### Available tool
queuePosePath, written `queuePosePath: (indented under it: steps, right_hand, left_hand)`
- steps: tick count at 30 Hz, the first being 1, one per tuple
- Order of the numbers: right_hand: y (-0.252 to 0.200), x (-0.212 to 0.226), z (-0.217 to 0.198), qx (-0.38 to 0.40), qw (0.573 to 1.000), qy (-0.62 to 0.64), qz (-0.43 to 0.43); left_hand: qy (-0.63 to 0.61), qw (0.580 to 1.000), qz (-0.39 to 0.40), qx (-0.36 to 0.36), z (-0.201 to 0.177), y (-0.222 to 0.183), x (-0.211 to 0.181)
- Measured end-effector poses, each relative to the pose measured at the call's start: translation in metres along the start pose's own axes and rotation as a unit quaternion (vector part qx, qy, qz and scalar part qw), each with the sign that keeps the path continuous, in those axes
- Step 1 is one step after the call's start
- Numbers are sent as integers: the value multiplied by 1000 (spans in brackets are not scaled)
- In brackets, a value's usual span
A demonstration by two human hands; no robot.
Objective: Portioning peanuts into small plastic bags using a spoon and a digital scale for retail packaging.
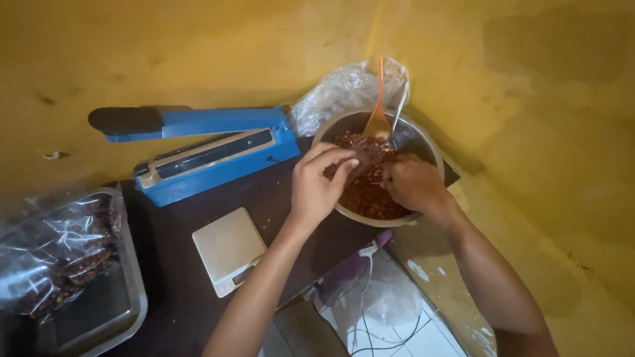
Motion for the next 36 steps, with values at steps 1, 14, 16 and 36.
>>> queuePosePath:
  steps: [1, 14, 16, 36]
  right_hand:
    - [-1, -1, -1, 0, 1000, 0, 0]
    - [-1, -4, -5, 5, 999, 38, -8]
    - [-3, -2, -7, 12, 998, 54, -8]
    - [-36, -36, -81, -99, 990, 60, 76]
  left_hand:
    - [0, 1000, 0, 0, 1, 0, 3]
    - [177, 980, 7, 86, 15, 1, 35]
    - [188, 978, 4, 88, 15, 2, 38]
    - [214, 968, -32, 126, 24, 5, 55]
Point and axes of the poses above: each hand's wrist, its own y-axis towards the middle knuckle, its own z-axis out of the palm, x = y × z, the point moved 8 cm from there along y, towards the middle knuckle, and after that the axes turned 1 degree about x, right-handed, at the moved point
